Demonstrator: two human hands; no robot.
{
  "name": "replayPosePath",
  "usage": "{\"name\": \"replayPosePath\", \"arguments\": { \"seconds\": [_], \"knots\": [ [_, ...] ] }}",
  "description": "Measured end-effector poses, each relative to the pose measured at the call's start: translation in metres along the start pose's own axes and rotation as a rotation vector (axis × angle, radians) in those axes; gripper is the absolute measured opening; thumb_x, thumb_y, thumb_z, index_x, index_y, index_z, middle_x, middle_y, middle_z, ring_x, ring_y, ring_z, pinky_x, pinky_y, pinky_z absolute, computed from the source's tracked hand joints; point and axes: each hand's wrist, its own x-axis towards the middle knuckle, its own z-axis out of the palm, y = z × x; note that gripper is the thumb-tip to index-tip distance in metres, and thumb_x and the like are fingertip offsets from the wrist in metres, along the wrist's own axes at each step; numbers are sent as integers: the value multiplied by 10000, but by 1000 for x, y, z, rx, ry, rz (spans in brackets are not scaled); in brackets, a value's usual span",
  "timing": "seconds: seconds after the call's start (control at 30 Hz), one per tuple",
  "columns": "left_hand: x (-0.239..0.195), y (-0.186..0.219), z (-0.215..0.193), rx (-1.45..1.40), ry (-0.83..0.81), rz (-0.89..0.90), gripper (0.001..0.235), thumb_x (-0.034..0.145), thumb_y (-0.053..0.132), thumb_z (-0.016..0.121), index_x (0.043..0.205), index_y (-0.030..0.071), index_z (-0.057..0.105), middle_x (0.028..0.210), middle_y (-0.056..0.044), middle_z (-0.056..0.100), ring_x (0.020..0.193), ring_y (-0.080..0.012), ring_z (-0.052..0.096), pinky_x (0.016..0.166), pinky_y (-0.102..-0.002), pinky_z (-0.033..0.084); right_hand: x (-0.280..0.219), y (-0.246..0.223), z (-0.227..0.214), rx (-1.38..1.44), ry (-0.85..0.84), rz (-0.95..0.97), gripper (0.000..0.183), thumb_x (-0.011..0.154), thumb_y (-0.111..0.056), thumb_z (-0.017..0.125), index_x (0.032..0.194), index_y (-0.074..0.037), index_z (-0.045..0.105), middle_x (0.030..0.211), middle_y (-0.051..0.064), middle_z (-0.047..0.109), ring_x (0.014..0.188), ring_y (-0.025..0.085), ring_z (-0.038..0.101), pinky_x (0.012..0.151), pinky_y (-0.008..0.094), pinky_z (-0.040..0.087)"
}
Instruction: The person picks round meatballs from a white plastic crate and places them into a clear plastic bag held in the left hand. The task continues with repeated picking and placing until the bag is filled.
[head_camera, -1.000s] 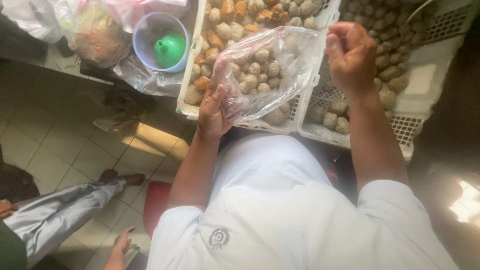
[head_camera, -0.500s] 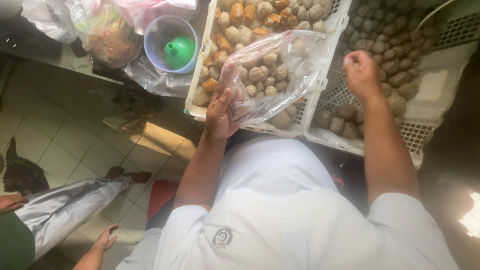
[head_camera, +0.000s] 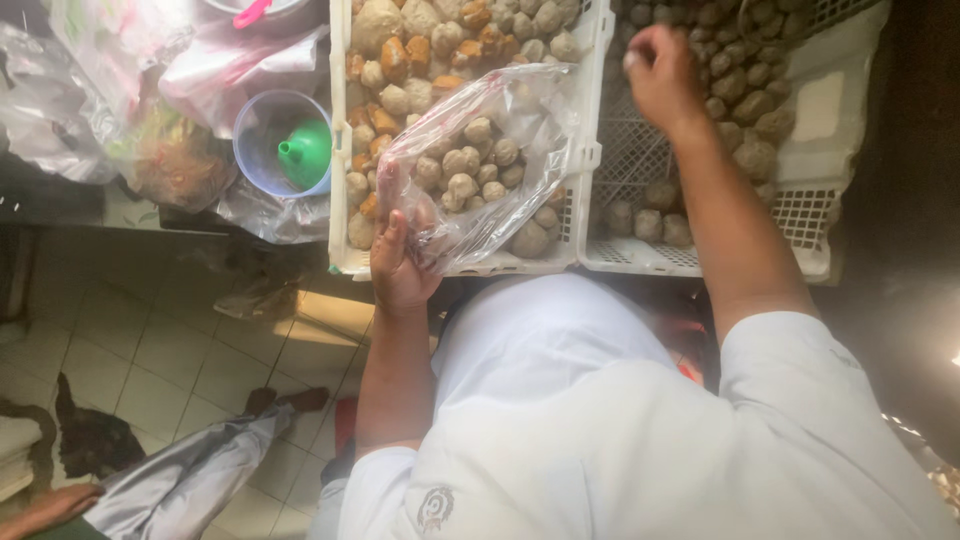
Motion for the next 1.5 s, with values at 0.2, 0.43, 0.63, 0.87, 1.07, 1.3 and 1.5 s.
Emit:
{"name": "replayPosePath", "arguments": {
  "seconds": [0.2, 0.43, 0.63, 0.87, 1.07, 1.3, 1.5],
  "knots": [
    [-1, -1, -3, 20, 64, -8, 608, 1106, 254, 572, 1666, 185, 344, 1022, -30, 556, 704, -93, 436, 620, -262, 414, -51, 116, 96, -350, -291, -114, 227, 953, -85, 669, 1147, 33, 671, 1088, 253, 676, 966, 399, 650, 811, 468, 540],
    [6, -1, 12, 77, 206, -48, 649, 992, 288, 570, 1574, 221, 290, 1380, -97, 528, 1042, -164, 600, 898, -387, 608, -53, 99, 61, -189, -213, 172, 239, 925, -110, 649, 1122, 23, 665, 1066, 272, 687, 961, 422, 654, 811, 496, 536],
    [2, -3, -6, -63, -35, -10, 573, 1155, 227, 584, 1668, 154, 339, 1209, -38, 539, 794, -76, 479, 667, -260, 444, -41, -64, -4, 699, 31, 389, 167, 1047, -232, 518, 993, -78, 553, 894, 58, 610, 650, 157, 498, 543, 315, 416],
    [7, 2, 4, 27, 424, -193, 730, 936, 175, 517, 1622, 137, 270, 994, -1, 540, 736, -97, 441, 632, -286, 417, -39, -219, 24, 174, -269, -489, 243, 944, 17, 684, 1183, 1, 646, 1179, 184, 643, 1126, 334, 646, 966, 403, 583],
    [7, -1, 1, 21, -93, 35, 624, 1138, 254, 584, 1702, 129, 348, 1025, -24, 541, 772, -63, 445, 705, -243, 436, -50, -229, 29, -33, -383, -486, 385, 834, 87, 662, 1215, 31, 648, 1233, 225, 641, 1166, 399, 650, 981, 447, 563],
    [5, -1, 0, -9, 223, -75, 681, 1035, 208, 544, 1668, 130, 307, 1147, 19, 599, 744, -112, 423, 661, -298, 411, -50, -190, 27, 118, -191, -544, 144, 1050, -52, 667, 1182, 4, 664, 1081, 177, 731, 1015, 296, 751, 869, 338, 654],
    [-1, 0, -5, -27, -47, -22, 614, 1114, 284, 587, 1668, 178, 346, 907, 2, 503, 666, -97, 383, 618, -270, 382, -48, -8, 1, -204, -260, 182, 241, 979, -136, 714, 1168, 6, 665, 1177, 243, 670, 1073, 366, 653, 917, 466, 541]
  ]
}}
